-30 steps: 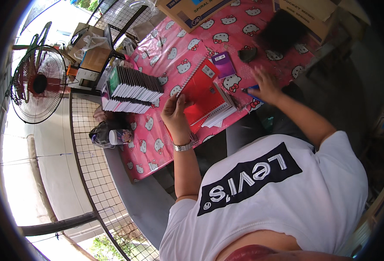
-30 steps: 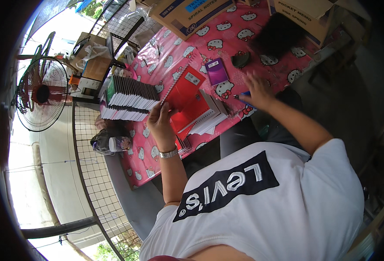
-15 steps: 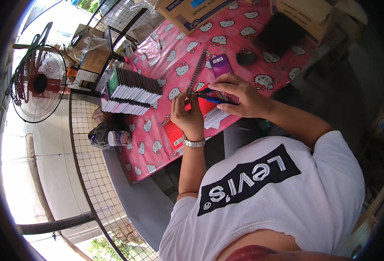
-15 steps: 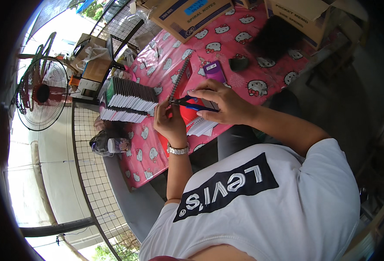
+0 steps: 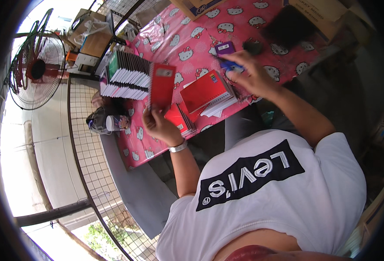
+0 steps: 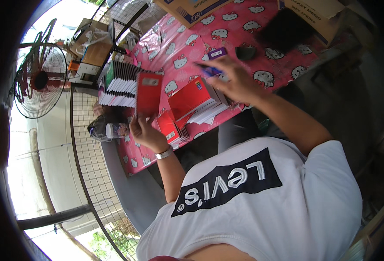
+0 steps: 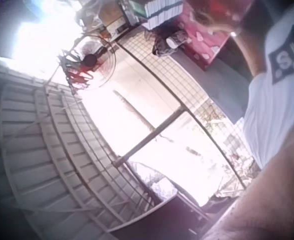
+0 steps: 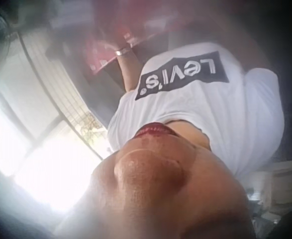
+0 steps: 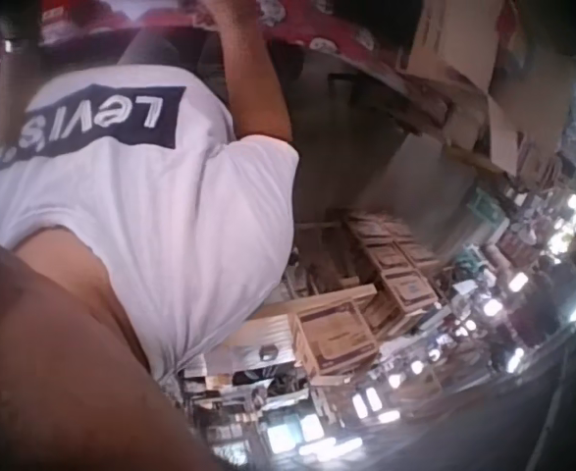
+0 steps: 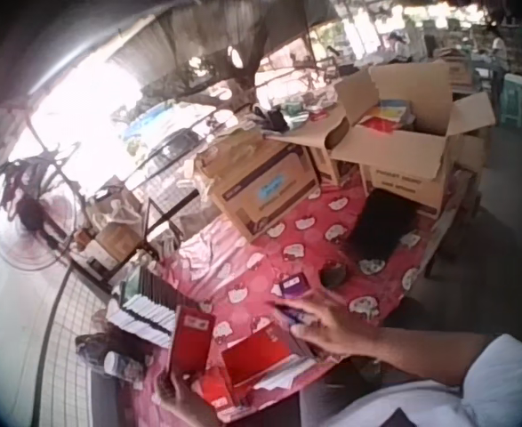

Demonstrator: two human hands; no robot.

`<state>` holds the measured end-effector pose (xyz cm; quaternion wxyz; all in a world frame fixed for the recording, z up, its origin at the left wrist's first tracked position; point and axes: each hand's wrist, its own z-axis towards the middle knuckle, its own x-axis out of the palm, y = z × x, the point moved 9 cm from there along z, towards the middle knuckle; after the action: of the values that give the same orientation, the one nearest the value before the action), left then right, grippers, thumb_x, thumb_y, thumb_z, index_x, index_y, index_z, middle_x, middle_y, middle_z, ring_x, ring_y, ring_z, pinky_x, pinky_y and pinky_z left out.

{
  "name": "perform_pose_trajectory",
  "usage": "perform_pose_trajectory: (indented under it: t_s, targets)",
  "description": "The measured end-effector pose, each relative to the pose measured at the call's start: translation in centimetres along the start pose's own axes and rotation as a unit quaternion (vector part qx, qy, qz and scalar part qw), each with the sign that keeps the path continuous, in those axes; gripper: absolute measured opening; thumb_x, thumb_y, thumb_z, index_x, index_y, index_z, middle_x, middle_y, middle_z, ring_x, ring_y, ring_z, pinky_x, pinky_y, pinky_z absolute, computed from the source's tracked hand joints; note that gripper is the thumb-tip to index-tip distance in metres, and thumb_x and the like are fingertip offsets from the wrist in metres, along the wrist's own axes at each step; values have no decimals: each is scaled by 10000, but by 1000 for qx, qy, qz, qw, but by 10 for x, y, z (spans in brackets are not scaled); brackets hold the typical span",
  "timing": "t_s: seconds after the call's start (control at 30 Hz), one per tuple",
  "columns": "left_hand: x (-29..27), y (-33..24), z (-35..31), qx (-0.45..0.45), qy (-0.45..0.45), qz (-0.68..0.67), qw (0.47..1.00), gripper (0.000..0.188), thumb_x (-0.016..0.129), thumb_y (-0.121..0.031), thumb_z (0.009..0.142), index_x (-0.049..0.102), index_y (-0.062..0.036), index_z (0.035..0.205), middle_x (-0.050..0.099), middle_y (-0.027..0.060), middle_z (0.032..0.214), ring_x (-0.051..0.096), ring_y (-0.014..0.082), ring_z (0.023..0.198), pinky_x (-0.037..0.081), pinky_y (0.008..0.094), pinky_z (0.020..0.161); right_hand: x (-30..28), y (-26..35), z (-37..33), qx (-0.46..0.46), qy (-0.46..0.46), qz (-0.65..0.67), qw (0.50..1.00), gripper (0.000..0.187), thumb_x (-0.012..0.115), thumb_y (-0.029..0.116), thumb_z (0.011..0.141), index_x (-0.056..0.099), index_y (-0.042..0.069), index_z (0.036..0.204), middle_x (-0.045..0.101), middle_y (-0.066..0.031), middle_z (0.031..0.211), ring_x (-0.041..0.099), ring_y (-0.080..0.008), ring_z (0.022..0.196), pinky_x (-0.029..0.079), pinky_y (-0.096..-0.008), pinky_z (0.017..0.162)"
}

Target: The person prepares notebooks by inserting a spiral binding into pre-punched holes in the notebook covers and pages, then using a pair of shears to trim the excess spiral wire.

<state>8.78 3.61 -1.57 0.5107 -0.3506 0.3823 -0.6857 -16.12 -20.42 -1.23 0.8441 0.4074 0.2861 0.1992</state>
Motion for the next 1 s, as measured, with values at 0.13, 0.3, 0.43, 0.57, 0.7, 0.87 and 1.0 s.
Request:
perform_pose_trajectory:
  t_s: [0.13, 0.3, 0.43, 0.57, 0.7, 0.87, 1.0]
  targets:
    - [-70, 80, -20, -211, -52, -53, 975, 203, 578, 13, 931, 551, 37, 1131, 608, 81, 939, 616, 160, 756, 612, 295, 617, -5, -141, -66, 97, 13, -174, 980, 453, 699, 166, 851, 587, 62, 1277, 581, -159, 1130, 601, -330, 1045, 485, -402, 919]
    - [-123, 125, -51, -229, -47, 150, 961, 215, 652, -33, 887, 595, 34, 1083, 635, 95, 926, 659, 194, 830, 575, 317, 654, 6, -180, -84, 64, 46, -281, 956, 426, 727, 247, 800, 639, 72, 1178, 584, -171, 1088, 589, -346, 1022, 485, -446, 893]
    - [-123, 121, -53, -120, -2, 385, 915, 241, 734, -118, 823, 657, 15, 1009, 677, 138, 921, 679, 281, 864, 520, 387, 738, -79, -238, -54, 164, -84, -394, 901, 339, 685, 256, 847, 640, 75, 1131, 597, -161, 1110, 571, -353, 1072, 486, -454, 892]
    - [-128, 122, -49, -121, 35, 444, 887, 256, 734, -148, 816, 681, -21, 1032, 685, 168, 1001, 659, 347, 905, 509, 414, 789, -105, -263, -51, 221, -30, -491, 842, 347, 663, 254, 872, 606, 78, 1165, 591, -186, 1147, 586, -379, 1068, 506, -474, 903]
    - [-51, 53, -33, 80, 94, 424, 897, 255, 725, -142, 815, 686, -46, 1048, 671, 144, 1092, 631, 331, 978, 512, 397, 819, -116, -275, -50, 255, -43, -427, 866, 340, 628, 196, 884, 584, 62, 1193, 571, -204, 1177, 609, -408, 1016, 522, -493, 864]
    - [141, -73, -84, 343, 433, 310, 774, 263, 749, -132, 787, 691, -65, 1035, 675, 108, 1033, 637, 301, 941, 521, 398, 805, -130, -232, -19, 201, -175, -398, 878, 325, 581, 120, 884, 570, 71, 1205, 620, -175, 1072, 622, -396, 1010, 537, -471, 822]
    - [162, -45, -90, 277, 579, 316, 699, 240, 757, -115, 772, 711, -78, 1005, 694, 85, 963, 667, 279, 819, 543, 378, 733, -121, -182, -4, 104, -170, -232, 952, 309, 546, 72, 882, 594, 53, 1187, 646, -144, 1003, 633, -317, 936, 534, -403, 789]
